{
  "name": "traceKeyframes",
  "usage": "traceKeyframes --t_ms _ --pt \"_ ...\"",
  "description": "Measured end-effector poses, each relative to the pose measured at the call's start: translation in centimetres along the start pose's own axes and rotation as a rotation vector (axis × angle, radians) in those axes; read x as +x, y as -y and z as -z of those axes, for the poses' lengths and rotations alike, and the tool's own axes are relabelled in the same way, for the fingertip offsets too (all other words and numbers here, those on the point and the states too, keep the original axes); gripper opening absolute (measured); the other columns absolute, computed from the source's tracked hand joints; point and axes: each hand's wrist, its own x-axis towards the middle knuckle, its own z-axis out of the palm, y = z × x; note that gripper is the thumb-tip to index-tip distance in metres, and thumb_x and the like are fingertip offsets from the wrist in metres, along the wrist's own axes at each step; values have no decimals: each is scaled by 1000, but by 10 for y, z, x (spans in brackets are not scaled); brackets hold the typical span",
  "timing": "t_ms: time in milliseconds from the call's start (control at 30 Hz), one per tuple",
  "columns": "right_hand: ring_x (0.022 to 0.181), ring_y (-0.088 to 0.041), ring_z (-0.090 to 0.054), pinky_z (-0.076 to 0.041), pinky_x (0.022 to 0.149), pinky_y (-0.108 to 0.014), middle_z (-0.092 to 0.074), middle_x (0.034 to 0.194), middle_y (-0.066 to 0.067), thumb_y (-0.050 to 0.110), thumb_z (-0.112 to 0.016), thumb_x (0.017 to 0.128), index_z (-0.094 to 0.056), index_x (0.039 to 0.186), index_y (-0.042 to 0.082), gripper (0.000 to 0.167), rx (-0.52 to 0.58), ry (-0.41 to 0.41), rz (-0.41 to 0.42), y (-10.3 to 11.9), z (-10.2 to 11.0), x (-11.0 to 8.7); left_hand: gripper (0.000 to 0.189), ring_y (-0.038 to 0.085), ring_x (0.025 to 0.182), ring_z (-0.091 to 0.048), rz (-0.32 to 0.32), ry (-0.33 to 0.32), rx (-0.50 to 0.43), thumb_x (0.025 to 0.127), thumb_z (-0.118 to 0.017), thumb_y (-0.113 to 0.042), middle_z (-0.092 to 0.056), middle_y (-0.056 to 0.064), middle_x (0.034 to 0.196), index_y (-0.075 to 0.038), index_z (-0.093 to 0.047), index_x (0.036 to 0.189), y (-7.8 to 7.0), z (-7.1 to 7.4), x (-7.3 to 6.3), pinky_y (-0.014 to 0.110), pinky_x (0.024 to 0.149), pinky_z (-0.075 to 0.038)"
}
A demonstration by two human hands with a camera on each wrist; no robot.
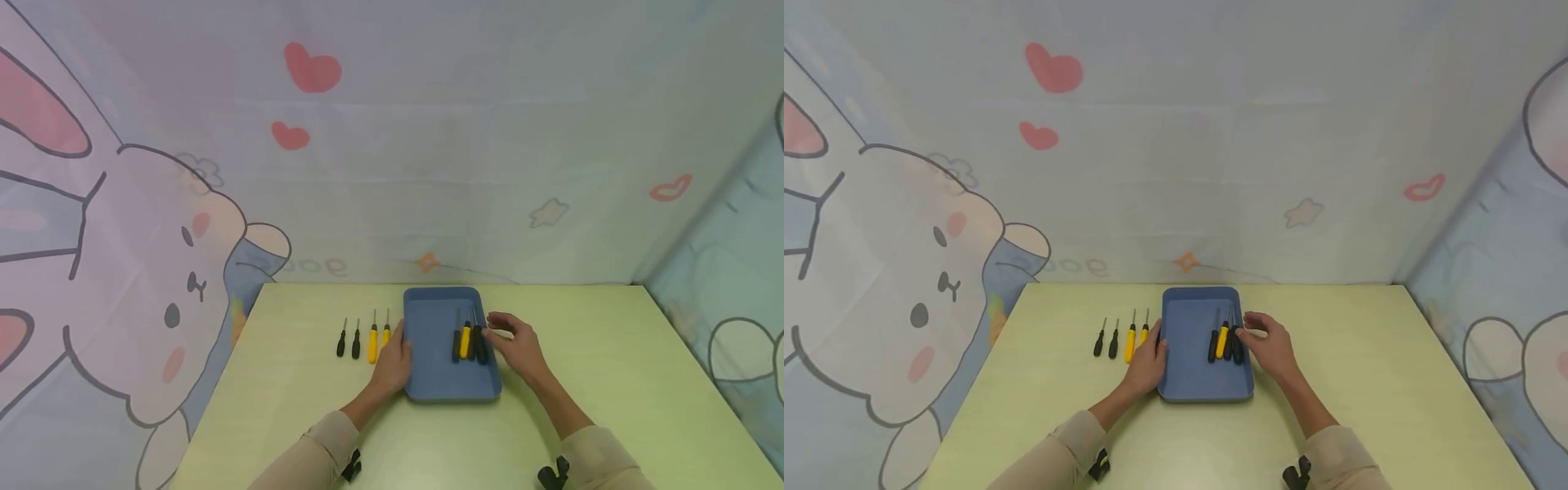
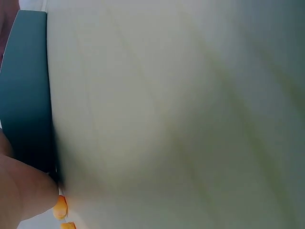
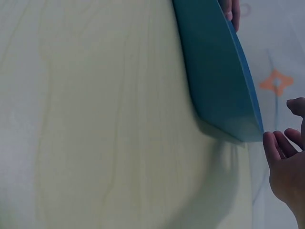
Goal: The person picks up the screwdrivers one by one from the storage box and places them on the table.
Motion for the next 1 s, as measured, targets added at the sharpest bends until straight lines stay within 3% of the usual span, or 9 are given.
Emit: traceKeyframes --t_ms 200,500,833,1000 --pt "126 -44 -61 -55 99 -21 -61 136 -32 13 -76 100 -56 143 -11 54 -7 67 27 12 -7 3 54 39 149 -43 9 9 -4 114 -39 -10 -39 26 164 6 -27 164 -2 0 1 54 121 -38" --pt "119 -39 -69 -60 97 -43 -68 131 -24 21 -78 98 -60 140 -9 55 -176 165 -13 24 -22 9 54 39 148 -44 -14 11 14 114 -40 -9 -40 26 163 6 -27 164 -2 1 4 53 121 -39" --pt "107 -35 -71 -60 94 -49 -72 118 -24 15 -79 95 -64 131 -13 47 -309 157 6 28 -42 14 53 39 149 -43 -16 0 26 114 -39 -11 -40 27 163 6 -29 163 1 0 2 53 121 -38" --pt "93 -28 -67 -58 88 -49 -72 100 -16 13 -79 93 -67 124 -12 41 -409 140 40 30 -50 17 54 39 149 -43 -16 0 35 114 -40 -11 -40 27 163 7 -29 163 0 1 1 53 121 -37"
